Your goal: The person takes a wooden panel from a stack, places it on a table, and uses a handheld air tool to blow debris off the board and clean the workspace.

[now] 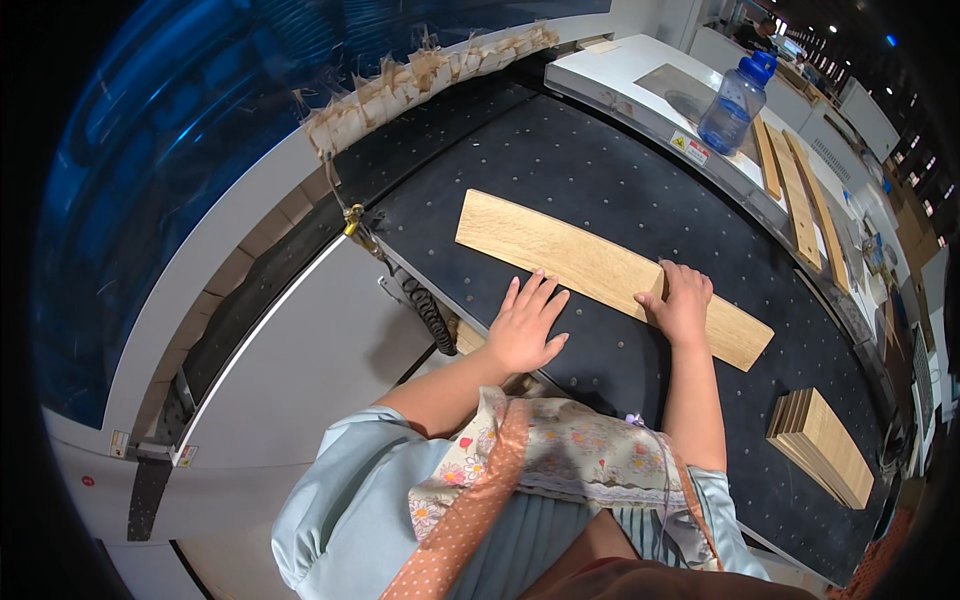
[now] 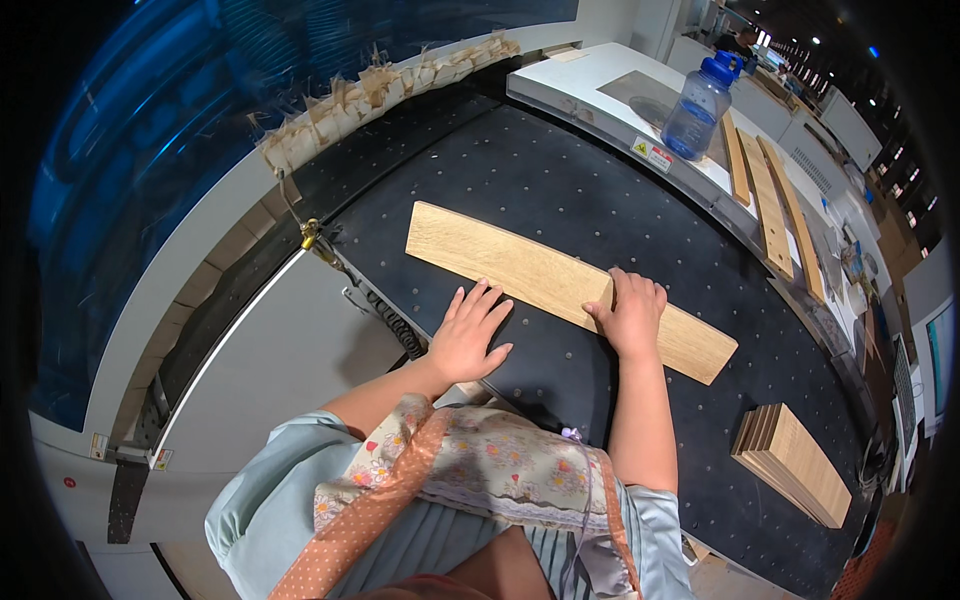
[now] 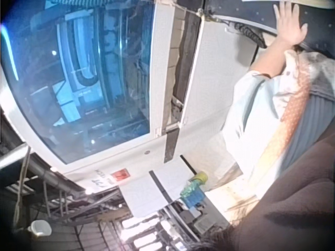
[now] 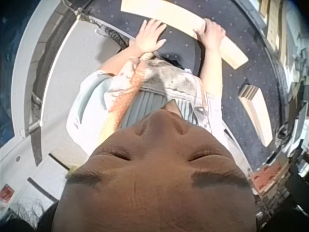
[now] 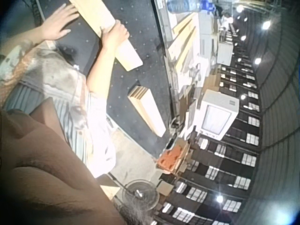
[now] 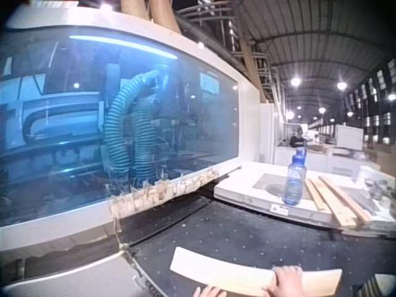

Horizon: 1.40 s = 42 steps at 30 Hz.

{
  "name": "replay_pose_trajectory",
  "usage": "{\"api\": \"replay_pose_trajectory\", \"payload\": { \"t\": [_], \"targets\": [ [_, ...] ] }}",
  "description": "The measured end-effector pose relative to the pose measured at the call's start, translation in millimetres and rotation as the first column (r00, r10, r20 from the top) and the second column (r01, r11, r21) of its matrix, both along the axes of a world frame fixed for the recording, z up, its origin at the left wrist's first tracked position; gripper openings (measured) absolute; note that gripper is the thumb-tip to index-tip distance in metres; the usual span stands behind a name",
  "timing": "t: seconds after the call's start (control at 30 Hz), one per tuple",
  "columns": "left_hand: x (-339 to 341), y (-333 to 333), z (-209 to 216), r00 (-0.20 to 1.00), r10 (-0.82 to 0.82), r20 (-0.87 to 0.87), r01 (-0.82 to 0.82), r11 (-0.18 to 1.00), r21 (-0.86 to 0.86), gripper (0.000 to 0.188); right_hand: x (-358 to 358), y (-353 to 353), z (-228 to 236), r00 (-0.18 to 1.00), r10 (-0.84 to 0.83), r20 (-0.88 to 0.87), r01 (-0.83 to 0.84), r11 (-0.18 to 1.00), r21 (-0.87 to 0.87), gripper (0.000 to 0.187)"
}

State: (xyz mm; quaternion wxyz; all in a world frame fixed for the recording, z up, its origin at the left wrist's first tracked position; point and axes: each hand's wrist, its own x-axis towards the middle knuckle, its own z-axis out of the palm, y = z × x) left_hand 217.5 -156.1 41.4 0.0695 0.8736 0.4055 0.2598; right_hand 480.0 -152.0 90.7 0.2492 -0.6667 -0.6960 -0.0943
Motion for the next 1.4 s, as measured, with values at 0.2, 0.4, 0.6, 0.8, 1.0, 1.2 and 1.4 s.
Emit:
{"api": "replay_pose_trajectory", "payload": {
  "t": [0.2,0.4,0.6,0.8,1.0,1.2,1.4],
  "targets": [
    [-1.2,-0.4,-0.3,0.999,0.005,0.036,-0.006,0.999,0.042,0.06,-8.8,-15.2,-1.5,0.999,-0.002,0.044,-0.003,0.994,0.111,0.062],
    [0.4,1.0,-3.5,0.999,0.006,0.049,-0.008,0.998,0.055,0.06,-10.8,-20.8,-6.6,0.998,-0.016,0.058,0.006,0.986,0.167,0.058],
    [0.8,0.2,-3.4,0.999,0.026,0.043,-0.028,0.998,0.058,0.059,-15.5,-28.0,-1.6,0.996,-0.042,0.077,0.032,0.991,0.128,0.052],
    [2.0,-1.0,-1.9,0.998,0.018,0.066,-0.023,0.997,0.068,0.057,-22.4,-45.1,3.8,0.998,-0.025,0.058,0.018,0.991,0.131,0.045],
    [-8.3,-2.4,-14.5,0.947,-0.198,0.254,0.088,0.917,0.388,0.044,-33.1,-66.7,20.4,0.993,-0.031,0.113,0.042,0.994,-0.097,0.015],
    [-10.7,-3.7,-25.6,0.961,-0.202,0.191,0.08,0.86,0.505,0.045,-35.7,-69.3,1.1,0.991,0.091,0.102,-0.065,0.97,-0.236,0.034],
    [-6.2,-4.3,-10.5,0.981,-0.153,0.118,0.101,0.927,0.36,0.033,-32.1,-54.6,-12.6,0.992,0.125,0.018,-0.106,0.902,-0.419,0.081]
  ]
}}
